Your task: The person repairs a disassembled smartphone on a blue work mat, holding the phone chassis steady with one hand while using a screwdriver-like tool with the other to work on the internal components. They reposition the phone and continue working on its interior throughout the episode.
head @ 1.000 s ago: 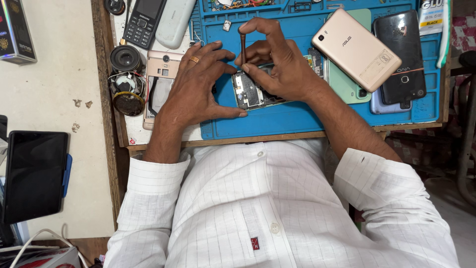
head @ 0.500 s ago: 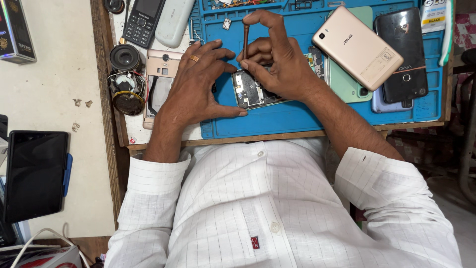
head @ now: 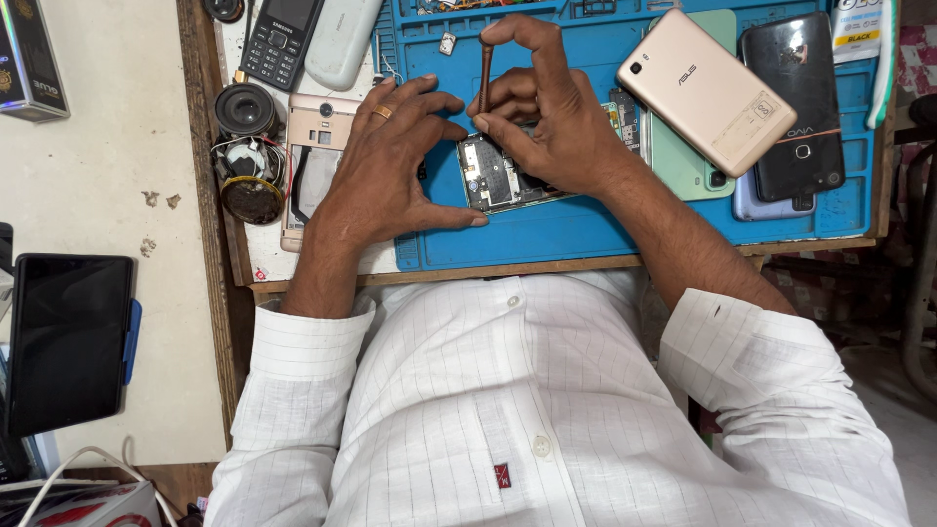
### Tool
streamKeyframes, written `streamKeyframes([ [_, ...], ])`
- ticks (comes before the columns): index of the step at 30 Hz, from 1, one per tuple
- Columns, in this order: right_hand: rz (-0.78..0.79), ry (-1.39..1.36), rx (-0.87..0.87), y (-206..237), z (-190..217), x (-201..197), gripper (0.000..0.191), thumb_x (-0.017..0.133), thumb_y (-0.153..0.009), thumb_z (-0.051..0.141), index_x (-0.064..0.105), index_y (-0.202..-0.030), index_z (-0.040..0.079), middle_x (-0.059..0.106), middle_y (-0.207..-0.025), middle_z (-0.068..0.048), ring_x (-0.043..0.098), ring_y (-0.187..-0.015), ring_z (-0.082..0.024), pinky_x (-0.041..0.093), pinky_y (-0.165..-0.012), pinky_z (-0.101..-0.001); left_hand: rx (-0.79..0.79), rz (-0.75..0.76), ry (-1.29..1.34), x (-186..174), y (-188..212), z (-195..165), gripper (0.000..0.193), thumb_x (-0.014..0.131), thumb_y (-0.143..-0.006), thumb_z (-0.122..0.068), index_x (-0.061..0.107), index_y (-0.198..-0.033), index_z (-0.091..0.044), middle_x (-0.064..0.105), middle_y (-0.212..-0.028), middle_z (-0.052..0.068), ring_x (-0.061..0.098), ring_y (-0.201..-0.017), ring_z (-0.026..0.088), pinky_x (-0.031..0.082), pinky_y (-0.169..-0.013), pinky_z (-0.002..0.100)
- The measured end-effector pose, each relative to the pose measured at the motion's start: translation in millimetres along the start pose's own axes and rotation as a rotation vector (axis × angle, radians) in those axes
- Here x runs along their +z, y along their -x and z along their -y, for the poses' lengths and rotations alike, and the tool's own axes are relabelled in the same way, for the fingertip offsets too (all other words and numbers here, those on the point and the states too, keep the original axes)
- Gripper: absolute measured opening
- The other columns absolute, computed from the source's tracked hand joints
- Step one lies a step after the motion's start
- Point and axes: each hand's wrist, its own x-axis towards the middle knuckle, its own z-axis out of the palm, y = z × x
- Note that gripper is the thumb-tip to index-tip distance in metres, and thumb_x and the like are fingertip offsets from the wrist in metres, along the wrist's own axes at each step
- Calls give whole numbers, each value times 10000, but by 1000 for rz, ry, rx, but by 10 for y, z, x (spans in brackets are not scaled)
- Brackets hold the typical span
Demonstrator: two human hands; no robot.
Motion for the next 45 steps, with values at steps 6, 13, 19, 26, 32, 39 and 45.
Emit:
streamKeyframes([
  [6, 4, -27, 13, -2, 20, -5, 650, 688, -1114, 30, 180, -1482, 197, 765, -1028, -150, 819, -1017, -239, 718, -915, -373, -1, -6, 3, 8, 2, -4, 912, 953, -464, -683, 759, -1151, -115, 615, -1406, 103, 408, -1460, 337, 165, -1262, 588],
  [13, 0, -37, 35, -4, 31, -7, 680, 694, -1108, 23, 165, -1497, 198, 767, -1046, -152, 818, -1001, -231, 715, -896, -366, 5, -12, 2, 3, 8, 1, 898, 950, -470, -682, 765, -1151, -127, 623, -1401, 103, 414, -1462, 336, 167, -1265, 585],
  [19, -11, -32, 36, -5, 19, 0, 689, 695, -1112, 21, 156, -1495, 215, 767, -1037, -152, 819, -989, -226, 714, -851, -344, 8, -13, 9, 13, 9, 6, 900, 950, -479, -680, 762, -1158, -120, 622, -1403, 104, 409, -1468, 339, 164, -1267, 584],
  [26, -3, -62, 46, 3, -7, -1, 699, 683, -1126, 9, 144, -1515, 222, 753, -960, -148, 818, -937, -210, 714, -869, -350, 3, -9, 3, 17, 8, 4, 907, 950, -467, -684, 763, -1154, -122, 619, -1406, 107, 406, -1466, 339, 159, -1264, 586],
  [32, -5, -146, 115, -15, -68, -23, 762, 702, -1124, 22, 103, -1555, 214, 742, -920, -151, 824, -916, -211, 727, -841, -339, 1, -9, 0, 21, 7, 8, 883, 950, -471, -678, 768, -1143, -134, 624, -1406, 90, 408, -1467, 337, 159, -1269, 582],
  [39, -57, -130, 107, -16, -67, -4, 789, 723, -1140, 40, 76, -1565, 190, 748, -929, -138, 832, -910, -211, 734, -881, -332, 10, -9, 7, 14, 2, 10, 873, 954, -479, -664, 765, -1145, -132, 620, -1401, 94, 408, -1465, 342, 162, -1268, 582],
  [45, -25, -85, 109, 3, 15, -29, 716, 708, -1120, 10, 156, -1539, 190, 745, -922, -146, 832, -917, -220, 714, -832, -340, 18, -10, 8, 8, 13, 13, 874, 953, -495, -665, 762, -1155, -124, 619, -1410, 94, 405, -1472, 344, 158, -1270, 587],
])
